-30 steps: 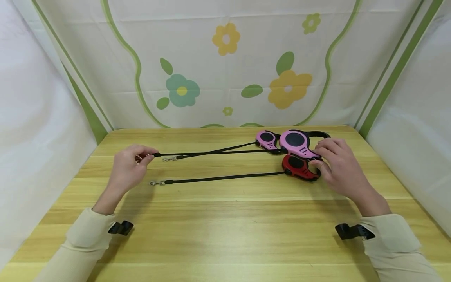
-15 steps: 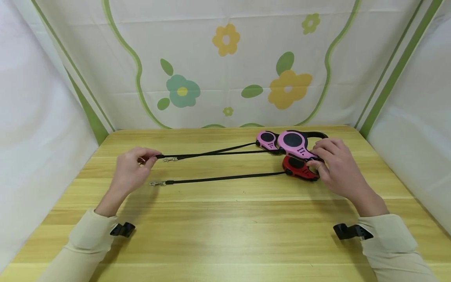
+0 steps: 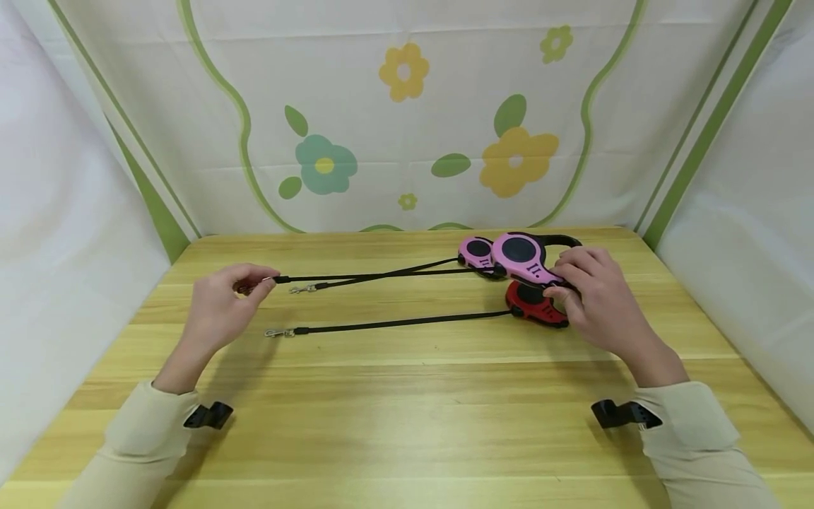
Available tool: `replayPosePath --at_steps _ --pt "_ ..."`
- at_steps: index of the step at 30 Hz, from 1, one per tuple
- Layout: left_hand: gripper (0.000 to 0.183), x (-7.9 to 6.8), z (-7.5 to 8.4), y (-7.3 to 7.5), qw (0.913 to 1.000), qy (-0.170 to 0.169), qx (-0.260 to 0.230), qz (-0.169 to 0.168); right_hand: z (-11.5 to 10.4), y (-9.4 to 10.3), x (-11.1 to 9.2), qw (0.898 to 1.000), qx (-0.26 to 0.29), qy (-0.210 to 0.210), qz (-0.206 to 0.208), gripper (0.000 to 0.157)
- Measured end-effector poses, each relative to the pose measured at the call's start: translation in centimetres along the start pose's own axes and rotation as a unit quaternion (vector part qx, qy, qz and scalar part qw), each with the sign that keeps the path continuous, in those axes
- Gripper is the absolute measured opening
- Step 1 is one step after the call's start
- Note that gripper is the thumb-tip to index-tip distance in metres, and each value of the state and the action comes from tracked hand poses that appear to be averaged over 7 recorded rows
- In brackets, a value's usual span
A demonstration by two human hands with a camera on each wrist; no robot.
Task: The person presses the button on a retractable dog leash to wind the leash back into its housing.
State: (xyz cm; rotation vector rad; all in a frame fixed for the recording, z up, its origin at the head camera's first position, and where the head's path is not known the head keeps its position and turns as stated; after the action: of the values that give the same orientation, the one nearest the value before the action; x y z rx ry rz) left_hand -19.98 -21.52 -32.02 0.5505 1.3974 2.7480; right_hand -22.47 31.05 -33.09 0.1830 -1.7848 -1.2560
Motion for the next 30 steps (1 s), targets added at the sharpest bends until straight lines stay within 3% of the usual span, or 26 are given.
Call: replayPosePath --at_steps 15,24,30 --pt "0.013 -0.1 0.9 -0.5 0.9998 -0.007 -0.008 -0.014 -0.3 -0.1 0.4 1.0 0.003 0.008 0.003 0.073" --pt "0.01 -0.1 1.2 -1.0 0.9994 -0.033 -0.008 0.001 -0.6 -0.5 0.5 1.0 0.018 0.016 0.009 0.073" --pt "0.009 0.0 1.1 -1.1 0.9997 -0.023 -0.005 0.002 -1.0 -0.7 0.8 0.999 0.028 0.025 0.016 0.071"
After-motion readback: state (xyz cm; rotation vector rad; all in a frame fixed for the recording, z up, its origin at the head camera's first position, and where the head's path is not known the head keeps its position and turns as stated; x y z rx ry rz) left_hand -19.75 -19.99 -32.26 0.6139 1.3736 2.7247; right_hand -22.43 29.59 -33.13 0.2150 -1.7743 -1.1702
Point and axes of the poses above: each hand's wrist, its own x-axis towards the middle knuckle, its own y-axis out of the back of the hand, z = x × y, the point moved 3 cm from there along x, towards the middle knuckle, and after that the axes turned 12 degrees about -z, right-handed, at the moved point
